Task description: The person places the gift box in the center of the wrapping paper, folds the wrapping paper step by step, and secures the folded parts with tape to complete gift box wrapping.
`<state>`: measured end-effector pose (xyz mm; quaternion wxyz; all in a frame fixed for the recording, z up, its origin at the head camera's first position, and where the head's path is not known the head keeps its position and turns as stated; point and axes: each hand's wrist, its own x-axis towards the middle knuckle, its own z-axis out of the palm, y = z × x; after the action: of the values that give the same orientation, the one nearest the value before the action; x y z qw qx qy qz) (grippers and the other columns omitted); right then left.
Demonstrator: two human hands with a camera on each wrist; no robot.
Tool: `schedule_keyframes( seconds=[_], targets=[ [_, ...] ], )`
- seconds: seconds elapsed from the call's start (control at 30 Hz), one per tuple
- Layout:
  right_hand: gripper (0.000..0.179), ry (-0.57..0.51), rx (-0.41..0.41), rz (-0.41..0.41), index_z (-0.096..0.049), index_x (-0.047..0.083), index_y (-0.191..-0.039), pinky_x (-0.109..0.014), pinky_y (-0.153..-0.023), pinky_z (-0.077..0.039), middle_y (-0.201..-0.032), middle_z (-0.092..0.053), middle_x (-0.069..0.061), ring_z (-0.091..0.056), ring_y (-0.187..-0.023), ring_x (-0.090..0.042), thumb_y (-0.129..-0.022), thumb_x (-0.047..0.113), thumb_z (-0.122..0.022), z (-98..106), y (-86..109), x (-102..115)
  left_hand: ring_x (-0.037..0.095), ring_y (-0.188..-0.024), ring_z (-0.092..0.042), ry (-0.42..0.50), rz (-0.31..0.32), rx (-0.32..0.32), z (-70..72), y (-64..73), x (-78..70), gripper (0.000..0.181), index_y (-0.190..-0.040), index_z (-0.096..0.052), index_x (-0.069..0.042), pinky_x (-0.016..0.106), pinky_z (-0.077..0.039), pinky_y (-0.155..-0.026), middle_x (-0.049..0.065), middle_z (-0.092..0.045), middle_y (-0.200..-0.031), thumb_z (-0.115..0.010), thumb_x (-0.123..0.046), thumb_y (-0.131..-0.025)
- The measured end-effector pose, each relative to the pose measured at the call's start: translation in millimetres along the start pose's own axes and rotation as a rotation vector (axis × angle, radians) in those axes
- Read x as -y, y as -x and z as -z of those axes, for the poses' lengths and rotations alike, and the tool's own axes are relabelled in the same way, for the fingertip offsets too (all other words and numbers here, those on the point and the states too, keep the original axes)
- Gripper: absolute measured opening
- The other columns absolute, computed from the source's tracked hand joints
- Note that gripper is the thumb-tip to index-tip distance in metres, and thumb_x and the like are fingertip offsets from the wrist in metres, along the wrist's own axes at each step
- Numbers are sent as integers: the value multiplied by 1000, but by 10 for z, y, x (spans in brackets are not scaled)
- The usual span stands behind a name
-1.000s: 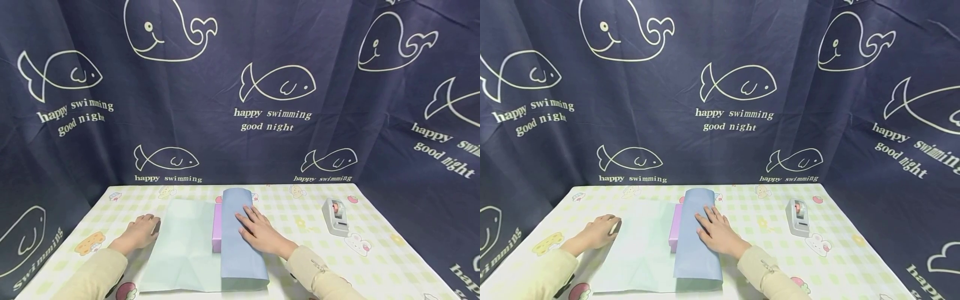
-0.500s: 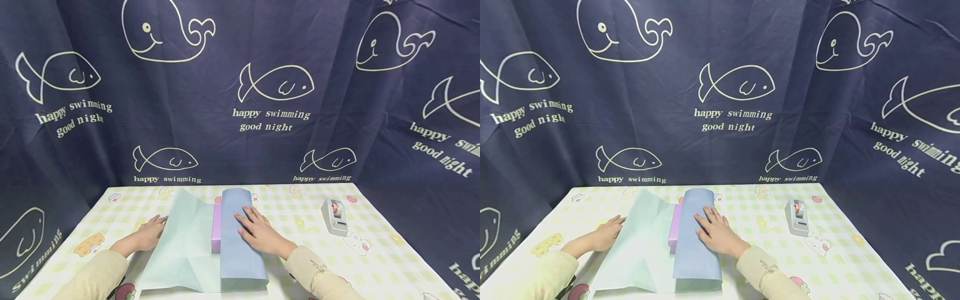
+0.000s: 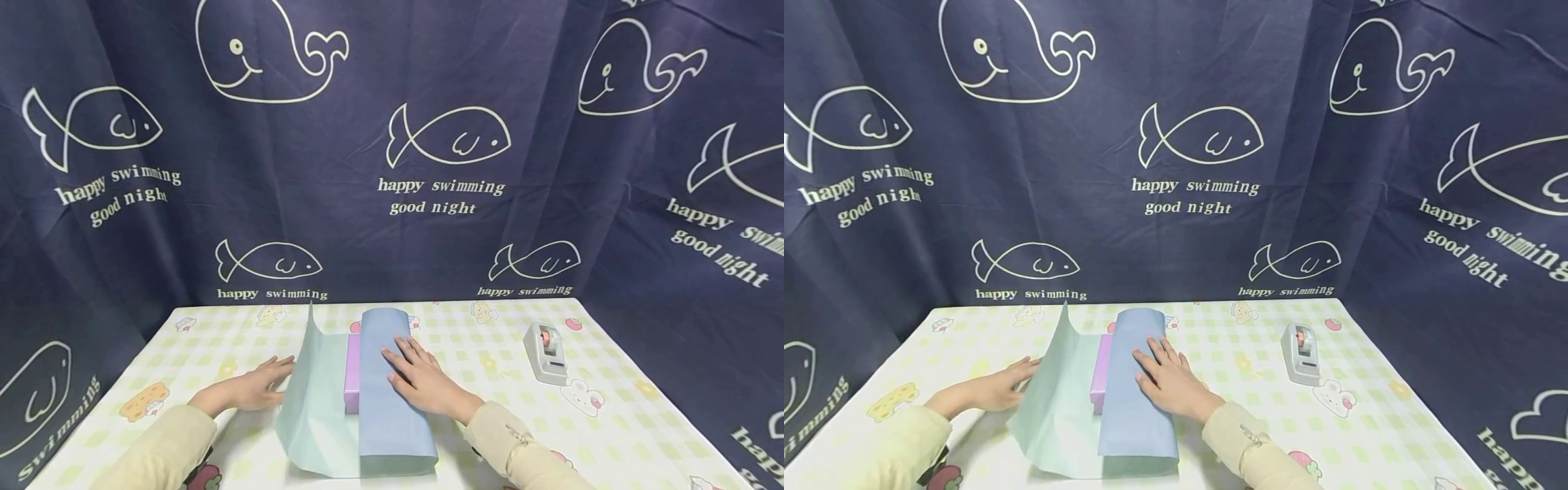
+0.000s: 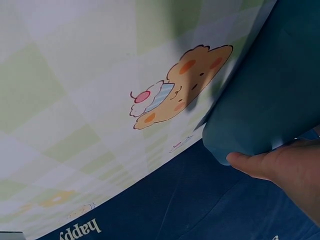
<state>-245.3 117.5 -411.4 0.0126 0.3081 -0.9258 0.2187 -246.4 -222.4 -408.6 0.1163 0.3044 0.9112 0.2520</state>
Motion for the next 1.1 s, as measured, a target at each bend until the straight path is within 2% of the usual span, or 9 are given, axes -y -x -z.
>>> schedule_keyframes(
  seconds=[0.13, 0.37, 0.57, 0.8, 0.93, 1.1],
  targets=[
    [49, -2, -1, -3, -34, 17, -142, -66, -103, -15, -152, -18, -15, -8, -140, -38, -97, 36, -36, -4, 0, -1, 56, -132, -6, 43, 74, 6, -36, -45, -62, 65, -142, -30, -2, 68, -5, -103, 32, -19, -145, -47, -41, -92],
    [48, -1, -7, -6, -35, 17, -142, -67, -103, -15, -152, -18, -15, -8, -140, -37, -97, 35, -36, -3, 3, 5, 50, -136, -3, 43, 63, -8, -94, -144, -217, 64, -147, -16, -10, 65, -3, -106, 27, -14, -149, -38, -41, -96],
    [48, 5, -12, -7, -35, 16, -142, -67, -102, -15, -152, -19, -15, -9, -140, -38, -97, 35, -36, -8, 3, 4, 50, -136, -1, 36, 106, -5, -143, -222, -316, 62, -148, -15, -19, 71, -5, -100, 19, -9, -152, -35, -46, -96],
    [48, 7, -19, -4, -36, 17, -141, -67, -102, -16, -151, -20, -15, -10, -140, -37, -97, 36, -37, -28, -2, -3, 48, -137, 2, 7, 90, 9, -218, -302, -378, 61, -148, -14, -21, 71, -6, -100, 16, -6, -154, -33, -48, -96],
    [48, 10, -20, -3, -36, 17, -142, -67, -102, -16, -151, -20, -14, -10, -140, -38, -97, 36, -36, -28, -1, -1, 46, -137, 5, -31, 67, -17, -252, -342, -415, 61, -148, -13, -21, 69, -7, -102, 15, -3, -154, -32, -47, -97],
    [49, 7, -11, -11, -35, 17, -142, -67, -102, -15, -152, -19, -14, -9, -140, -37, -98, 37, -34, -12, 4, 7, 42, -139, 8, -50, 72, -55, -287, -399, -461, 61, -148, -11, -24, 68, -7, -103, 12, 1, -154, -33, -48, -96]
  ],
)
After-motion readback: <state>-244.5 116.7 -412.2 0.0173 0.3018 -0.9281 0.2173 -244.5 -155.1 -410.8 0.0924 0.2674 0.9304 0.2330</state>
